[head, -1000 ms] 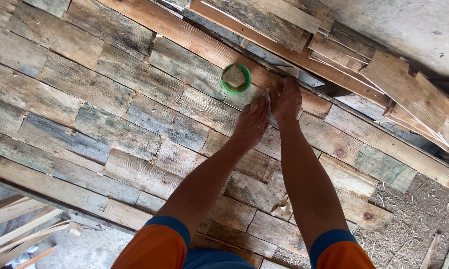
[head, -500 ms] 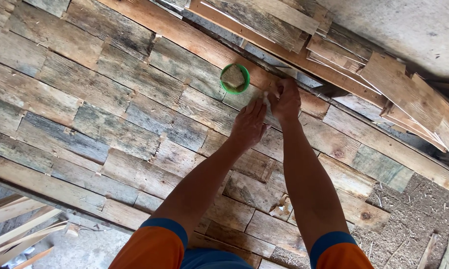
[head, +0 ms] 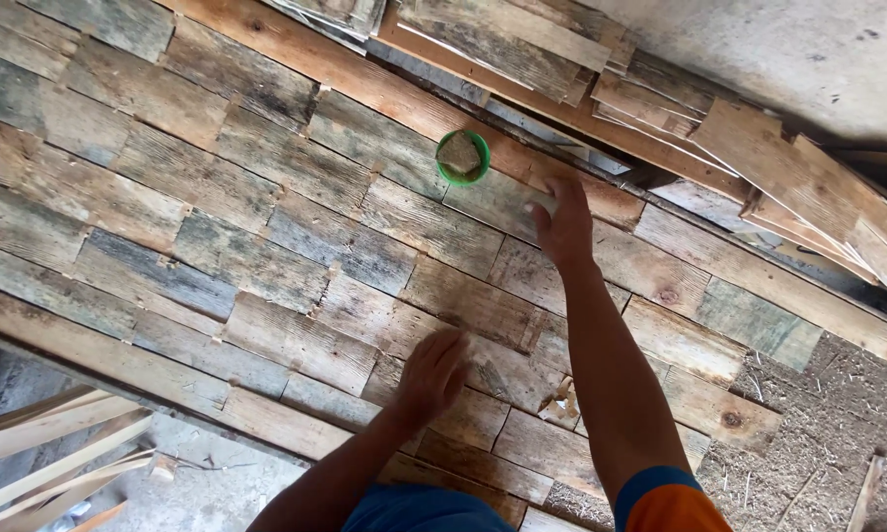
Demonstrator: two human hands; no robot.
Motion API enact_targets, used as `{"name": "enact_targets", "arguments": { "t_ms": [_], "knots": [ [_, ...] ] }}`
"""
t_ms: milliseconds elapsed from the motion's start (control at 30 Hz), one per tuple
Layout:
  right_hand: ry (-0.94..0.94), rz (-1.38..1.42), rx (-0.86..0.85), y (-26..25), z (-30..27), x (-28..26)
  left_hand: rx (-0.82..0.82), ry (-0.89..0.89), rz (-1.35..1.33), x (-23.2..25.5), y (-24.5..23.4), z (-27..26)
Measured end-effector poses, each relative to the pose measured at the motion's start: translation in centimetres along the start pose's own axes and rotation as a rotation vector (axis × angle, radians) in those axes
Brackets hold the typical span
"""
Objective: The recorder is applying wood filler from a small container into the gaps between wooden planks using their fingers.
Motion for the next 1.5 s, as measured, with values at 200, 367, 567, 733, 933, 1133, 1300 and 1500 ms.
{"name": "enact_targets", "arguments": {
  "t_ms": [200,367,567,733,933,1133,1300,1500],
  "knots": [
    [0.133,0.024,0.234,-6.0,-9.2,-3.2,-0.202,-0.034,0.024,-0.2,-4.0,-9.1],
    [0.285,-0.022,0.388,-9.1,-22.8,-2.6,-0.193,-0.145,0.04,-0.3,-6.7,-12.2],
    [0.455,-0.141,0.386,-11.0,-35.0,-5.1,-0.175,-0.296,0.059,1.5,-7.7,-11.6],
    [0.592,-0.06,0.327,-9.7,-37.1,-7.8,-0.161,-0.315,-0.036,3.8,-7.7,-10.6],
    [0.533,-0.094,0.206,-8.2,-36.5,-9.1,-0.142,-0.213,-0.037,6.0,-7.7,-11.5],
    [0.419,-0.174,0.086,-6.9,-34.7,-10.7,-0.179,-0.309,-0.02,5.6,-7.5,-13.7],
    [0.422,-0.278,0.008,-5.3,-34.9,-9.9,-0.171,-0.271,-0.044,6.5,-8.0,-13.9],
    [0.354,-0.245,0.066,-5.5,-34.8,-10.5,-0.171,-0.272,-0.02,6.3,-7.8,-14.3]
  ]
}}
Point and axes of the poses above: each hand's wrist, its own z-axis towards the middle knuckle, its own y-axis out of the palm, x = y × z, the point moved 2 cm from there along z, towards the middle knuckle, and after that the axes turned 6 degrees about -y, right-handed, at the moved point
